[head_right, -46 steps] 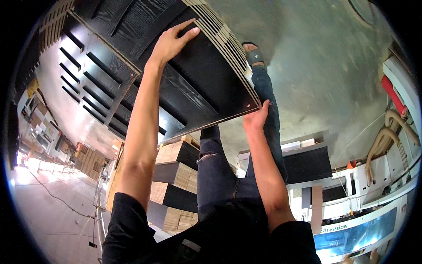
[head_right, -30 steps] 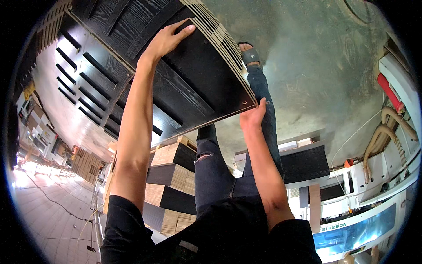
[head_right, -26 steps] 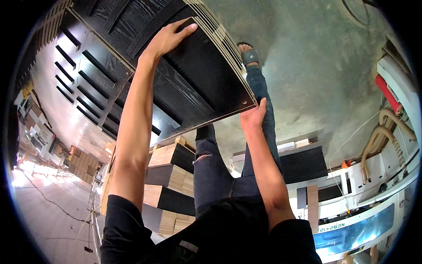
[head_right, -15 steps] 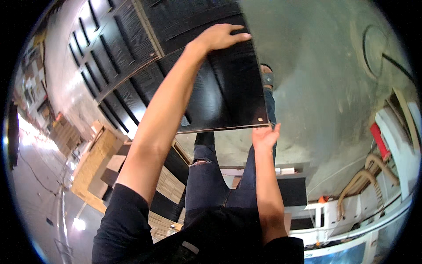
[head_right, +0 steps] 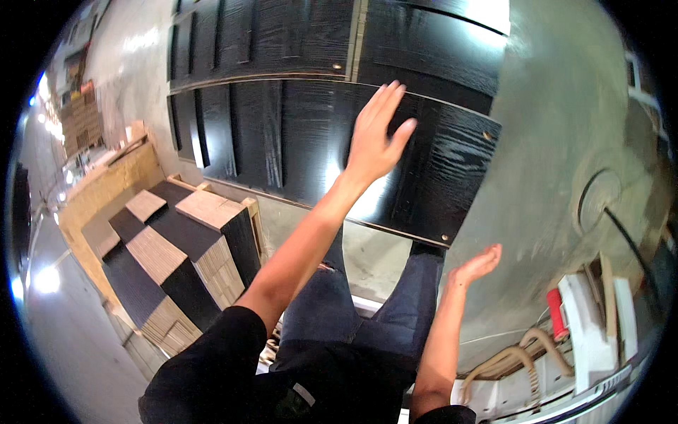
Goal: The person trims the edges of a black wood panel using a blade, moves it to a stack of similar panels, and then positions another panel onto a machine for processing.
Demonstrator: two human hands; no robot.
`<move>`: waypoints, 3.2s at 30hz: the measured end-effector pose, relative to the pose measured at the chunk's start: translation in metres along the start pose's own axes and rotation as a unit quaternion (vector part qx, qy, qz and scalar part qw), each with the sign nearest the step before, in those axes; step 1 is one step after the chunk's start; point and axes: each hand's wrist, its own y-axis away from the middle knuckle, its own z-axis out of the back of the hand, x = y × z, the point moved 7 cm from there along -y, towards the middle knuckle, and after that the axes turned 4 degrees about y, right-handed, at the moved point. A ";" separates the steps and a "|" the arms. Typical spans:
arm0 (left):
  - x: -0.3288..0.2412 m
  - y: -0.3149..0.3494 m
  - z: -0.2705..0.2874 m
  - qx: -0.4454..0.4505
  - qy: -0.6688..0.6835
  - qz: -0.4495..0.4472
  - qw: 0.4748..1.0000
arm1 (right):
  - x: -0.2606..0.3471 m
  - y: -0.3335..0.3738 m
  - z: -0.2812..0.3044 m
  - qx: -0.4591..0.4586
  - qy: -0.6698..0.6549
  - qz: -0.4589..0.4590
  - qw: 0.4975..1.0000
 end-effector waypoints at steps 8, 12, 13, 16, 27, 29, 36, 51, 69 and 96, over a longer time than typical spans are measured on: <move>0.170 0.266 0.228 -0.362 0.037 0.357 0.860 | 0.224 0.205 -0.271 0.285 0.039 0.452 0.844; 0.262 0.365 0.290 -0.544 0.140 0.487 0.669 | 0.223 0.375 -0.418 0.417 0.176 0.567 0.688; 0.278 0.372 0.297 -0.567 0.215 0.518 0.603 | 0.210 0.410 -0.450 0.435 0.222 0.586 0.647; 0.339 0.389 0.314 -0.603 0.338 0.520 0.502 | 0.161 0.490 -0.540 0.467 0.289 0.639 0.539; 0.422 0.331 0.369 -0.571 0.502 0.430 0.487 | 0.071 0.564 -0.705 0.536 0.589 0.419 0.435; 0.434 0.328 0.361 -0.576 0.526 0.404 0.477 | 0.076 0.543 -0.722 0.540 0.614 0.370 0.440; 0.421 0.323 0.377 -0.577 0.534 0.404 0.468 | 0.071 0.560 -0.704 0.552 0.612 0.357 0.439; 0.423 0.330 0.378 -0.549 0.508 0.431 0.505 | 0.067 0.563 -0.702 0.510 0.616 0.406 0.442; 0.403 0.415 0.286 -0.331 0.352 0.510 0.711 | 0.042 0.536 -0.384 0.427 0.249 0.730 0.471; 0.054 0.681 0.156 0.167 0.103 0.488 0.850 | 0.005 0.148 0.209 0.383 0.268 0.179 0.866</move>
